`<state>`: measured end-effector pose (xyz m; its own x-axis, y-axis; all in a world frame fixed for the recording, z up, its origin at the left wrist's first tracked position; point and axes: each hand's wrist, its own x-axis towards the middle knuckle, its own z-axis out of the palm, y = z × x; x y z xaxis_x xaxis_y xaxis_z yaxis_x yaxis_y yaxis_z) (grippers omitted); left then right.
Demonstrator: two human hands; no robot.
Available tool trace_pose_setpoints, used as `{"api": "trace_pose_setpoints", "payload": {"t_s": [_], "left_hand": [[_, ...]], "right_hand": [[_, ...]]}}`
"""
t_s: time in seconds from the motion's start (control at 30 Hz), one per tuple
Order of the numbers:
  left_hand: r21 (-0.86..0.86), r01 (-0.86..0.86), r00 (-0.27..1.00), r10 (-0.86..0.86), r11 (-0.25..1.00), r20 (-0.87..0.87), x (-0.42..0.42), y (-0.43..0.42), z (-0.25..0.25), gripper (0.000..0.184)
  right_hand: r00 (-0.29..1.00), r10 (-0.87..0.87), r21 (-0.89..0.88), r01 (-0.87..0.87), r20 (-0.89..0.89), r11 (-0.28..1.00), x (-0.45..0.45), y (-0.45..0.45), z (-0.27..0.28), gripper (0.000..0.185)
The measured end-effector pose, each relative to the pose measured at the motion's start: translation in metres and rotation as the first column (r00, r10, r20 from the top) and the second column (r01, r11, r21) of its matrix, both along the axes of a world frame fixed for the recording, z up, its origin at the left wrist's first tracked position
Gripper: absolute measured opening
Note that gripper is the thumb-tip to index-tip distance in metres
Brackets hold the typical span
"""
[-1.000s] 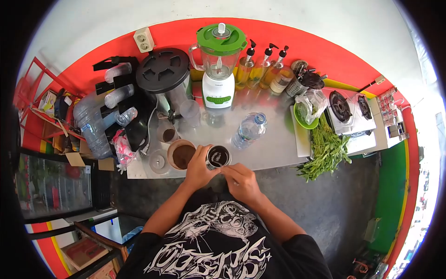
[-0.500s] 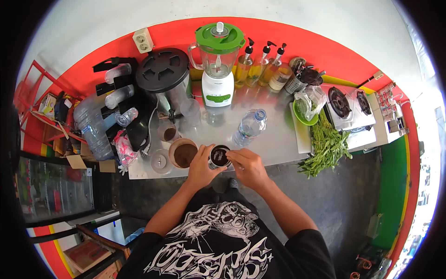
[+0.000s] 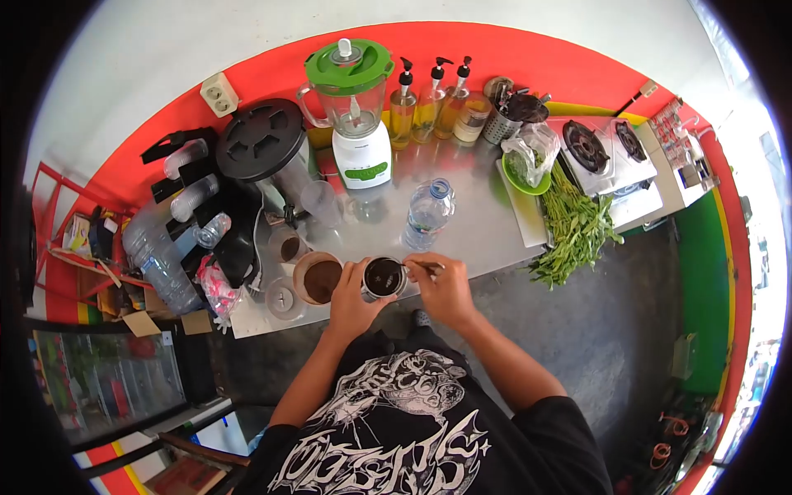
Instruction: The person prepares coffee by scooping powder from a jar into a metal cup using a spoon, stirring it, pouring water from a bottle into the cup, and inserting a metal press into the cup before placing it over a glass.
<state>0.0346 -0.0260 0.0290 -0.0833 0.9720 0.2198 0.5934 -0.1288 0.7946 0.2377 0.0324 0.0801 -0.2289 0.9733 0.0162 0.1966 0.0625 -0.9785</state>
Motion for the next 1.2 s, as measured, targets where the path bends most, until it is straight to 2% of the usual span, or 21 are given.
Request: {"api": "trace_pose_setpoints", "payload": {"t_s": [0.03,0.07,0.13,0.2,0.3,0.37,0.4,0.47,0.5,0.53,0.6,0.63,0.7,0.73,0.8,0.83,0.9,1.03,1.1,1.13,1.2], "left_hand": [[-0.012,-0.001,1.000,0.001,1.000,-0.008,-0.001,-0.001,0.001,0.081],[-0.016,0.011,1.000,-0.011,1.000,-0.020,-0.003,-0.001,0.002,0.081],[-0.022,0.060,0.998,-0.060,0.998,0.008,-0.005,0.000,0.004,0.081],[-0.034,0.099,0.995,-0.099,0.995,0.007,-0.004,0.001,0.007,0.080],[-0.025,0.111,0.993,-0.110,0.994,0.034,-0.007,0.001,0.000,0.081],[-0.011,0.088,0.994,-0.087,0.996,0.070,-0.011,0.002,0.000,0.082],[-0.009,0.097,0.993,-0.096,0.995,0.075,-0.012,0.002,0.002,0.082],[-0.015,0.081,0.988,-0.078,0.997,0.135,-0.015,0.000,0.002,0.081],[-0.026,0.075,0.987,-0.071,0.997,0.148,-0.016,0.000,0.002,0.082],[-0.026,0.075,0.986,-0.070,0.997,0.149,-0.018,0.001,0.001,0.082],[0.025,0.091,0.992,-0.093,0.996,0.091,-0.021,0.002,-0.002,0.084],[0.023,0.089,0.992,-0.091,0.996,0.092,-0.021,0.001,-0.003,0.084],[-0.035,0.112,0.994,-0.112,0.993,-0.002,-0.023,0.000,-0.003,0.083],[-0.034,0.103,0.995,-0.103,0.994,0.000,-0.023,0.001,-0.002,0.083],[-0.061,0.082,0.996,-0.080,0.995,0.045,-0.020,0.003,0.002,0.079],[-0.062,0.079,0.996,-0.076,0.995,0.046,-0.018,0.004,0.002,0.079],[-0.071,0.064,0.997,-0.062,0.995,0.037,-0.011,0.008,0.002,0.072],[-0.037,0.020,1.000,-0.020,0.999,0.005,-0.002,0.012,-0.003,0.068],[-0.018,0.017,1.000,-0.017,1.000,0.007,-0.004,0.011,-0.002,0.067],[-0.020,0.016,1.000,-0.016,1.000,0.005,-0.006,0.010,-0.004,0.067],[0.023,0.040,0.999,-0.039,0.999,-0.017,-0.012,0.011,-0.011,0.072]], "right_hand": [[0.994,0.086,0.020,-0.087,0.064,0.996,0.006,0.006,0.011,0.014],[0.996,0.075,0.018,-0.076,0.052,0.997,0.010,0.012,0.023,0.014],[0.918,0.335,-0.103,-0.320,0.213,0.942,0.015,0.020,0.045,0.013],[0.909,0.349,-0.111,-0.331,0.229,0.937,0.011,0.024,0.044,0.013],[0.896,0.371,-0.129,-0.349,0.244,0.928,0.002,0.029,0.013,0.016],[0.990,0.124,-0.243,-0.135,-0.061,0.961,-0.016,0.015,-0.004,0.019],[0.992,0.115,-0.241,-0.125,-0.055,0.962,-0.024,0.007,-0.008,0.019],[0.974,-0.167,-0.229,0.130,-0.153,0.965,-0.043,-0.009,-0.017,0.020],[0.953,-0.235,-0.196,0.198,-0.192,0.960,-0.050,-0.015,-0.031,0.017],[0.953,-0.235,-0.196,0.198,-0.190,0.960,-0.052,-0.022,-0.031,0.017],[0.969,-0.220,0.024,0.224,-0.108,0.974,-0.056,-0.031,-0.028,0.014],[0.970,-0.218,0.022,0.222,-0.107,0.975,-0.053,-0.034,-0.024,0.014],[0.991,-0.085,0.368,0.042,0.103,0.929,-0.037,-0.038,-0.012,0.013],[0.992,-0.076,0.369,0.033,0.104,0.929,-0.030,-0.036,-0.004,0.013],[0.926,-0.032,0.695,-0.260,0.377,0.670,-0.017,-0.032,0.006,0.027],[0.926,-0.028,0.694,-0.263,0.378,0.670,-0.016,-0.032,0.006,0.027],[0.853,-0.013,0.683,-0.407,0.521,0.607,-0.014,-0.032,0.004,0.038],[0.860,0.015,0.653,-0.398,0.510,0.644,-0.022,-0.035,-0.026,0.039],[0.917,0.090,0.657,-0.345,0.389,0.671,-0.025,-0.035,-0.030,0.037],[0.917,0.093,0.656,-0.345,0.387,0.672,-0.022,-0.034,-0.030,0.037],[0.871,0.251,0.626,-0.480,0.421,0.615,-0.008,-0.024,-0.028,0.037]]}}
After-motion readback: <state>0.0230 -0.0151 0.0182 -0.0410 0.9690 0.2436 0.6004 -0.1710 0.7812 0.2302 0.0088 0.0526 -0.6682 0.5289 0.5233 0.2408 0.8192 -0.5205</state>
